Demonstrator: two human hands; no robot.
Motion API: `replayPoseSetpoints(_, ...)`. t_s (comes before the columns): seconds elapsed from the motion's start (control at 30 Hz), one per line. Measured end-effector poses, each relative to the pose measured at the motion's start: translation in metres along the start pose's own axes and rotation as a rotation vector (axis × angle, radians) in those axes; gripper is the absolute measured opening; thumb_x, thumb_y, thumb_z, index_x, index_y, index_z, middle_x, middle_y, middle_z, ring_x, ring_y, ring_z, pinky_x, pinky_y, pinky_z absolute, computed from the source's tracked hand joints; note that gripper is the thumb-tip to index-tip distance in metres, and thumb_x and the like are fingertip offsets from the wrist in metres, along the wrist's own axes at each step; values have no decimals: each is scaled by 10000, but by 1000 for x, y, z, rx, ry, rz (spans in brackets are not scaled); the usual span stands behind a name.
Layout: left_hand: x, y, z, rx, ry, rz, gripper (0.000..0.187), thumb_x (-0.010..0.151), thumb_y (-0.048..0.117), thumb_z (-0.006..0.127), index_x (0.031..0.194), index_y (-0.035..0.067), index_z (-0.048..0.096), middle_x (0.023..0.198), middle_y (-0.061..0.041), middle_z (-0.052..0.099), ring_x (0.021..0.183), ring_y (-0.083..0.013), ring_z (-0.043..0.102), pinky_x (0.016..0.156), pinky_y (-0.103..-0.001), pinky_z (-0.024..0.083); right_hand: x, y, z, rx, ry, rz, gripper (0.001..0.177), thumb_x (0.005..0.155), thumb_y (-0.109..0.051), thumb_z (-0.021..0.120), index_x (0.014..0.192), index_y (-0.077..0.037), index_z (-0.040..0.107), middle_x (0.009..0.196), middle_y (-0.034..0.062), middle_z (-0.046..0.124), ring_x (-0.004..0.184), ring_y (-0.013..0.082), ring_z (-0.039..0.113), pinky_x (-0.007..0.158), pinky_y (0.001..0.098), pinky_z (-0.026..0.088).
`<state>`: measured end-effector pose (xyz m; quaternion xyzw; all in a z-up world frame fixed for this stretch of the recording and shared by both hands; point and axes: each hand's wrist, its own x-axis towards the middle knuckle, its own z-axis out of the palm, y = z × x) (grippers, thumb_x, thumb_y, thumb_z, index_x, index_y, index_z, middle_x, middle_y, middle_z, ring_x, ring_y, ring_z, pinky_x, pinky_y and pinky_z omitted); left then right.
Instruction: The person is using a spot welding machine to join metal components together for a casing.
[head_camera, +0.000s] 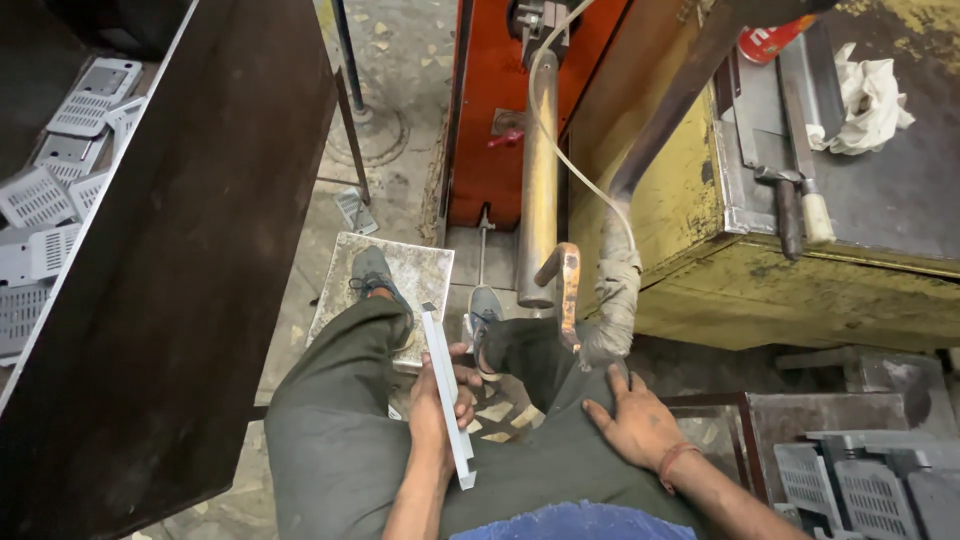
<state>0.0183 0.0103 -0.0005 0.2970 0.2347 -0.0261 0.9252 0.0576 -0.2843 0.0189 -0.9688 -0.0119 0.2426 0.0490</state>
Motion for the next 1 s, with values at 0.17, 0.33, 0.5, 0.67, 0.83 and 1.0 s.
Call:
replayPoseSetpoints(0.17,-2,1,-1,5,12,12,562,1071,469,379,1292,-7,580,781,-109,635,456,-78,437,364,-217,336,0,-5,0,33,-98,26,934,899,-609,561,1608,-109,214,1507,316,406,1367,417,496,1137,412,431)
replayPoseSetpoints(0.33,-1,-3,-7,16,-1,29,575,1079,471,367,1305,-13,580,784,-101,647,463,-66,439,362,-216,344,0,-2,6,67,-40,4,964,893,-640,548,1614,-103,200,1478,323,436,1350,429,505,1135,416,427)
replayPoseSetpoints(0.5,2,-5,-10,2,4,8,567,1067,468,354,1306,4,573,770,-110,651,450,-82,449,351,-226,347,11,-2,13,89,26,1,971,898,-685,532,1599,-84,230,1443,338,458,1322,448,514,1113,430,436)
replayPoseSetpoints(0.67,1,-4,-7,16,11,29,565,1069,470,365,1309,4,578,767,-104,649,450,-76,440,348,-222,339,17,-8,10,81,19,64,961,888,-692,520,1609,-110,263,1370,318,534,1258,438,583,1080,433,485)
replayPoseSetpoints(0.83,-5,2,0,61,64,0,578,1064,489,364,1309,8,571,762,-110,645,451,-77,428,353,-220,331,20,-9,13,43,53,84,952,884,-706,531,1598,-128,278,1340,305,548,1229,429,597,1042,443,505)
replayPoseSetpoints(1.0,-5,0,-3,62,31,23,581,1063,485,359,1325,11,570,768,-96,639,452,-71,425,351,-216,329,13,-12,7,64,65,96,967,876,-689,548,1619,-148,244,1333,301,555,1223,424,602,1044,435,505)
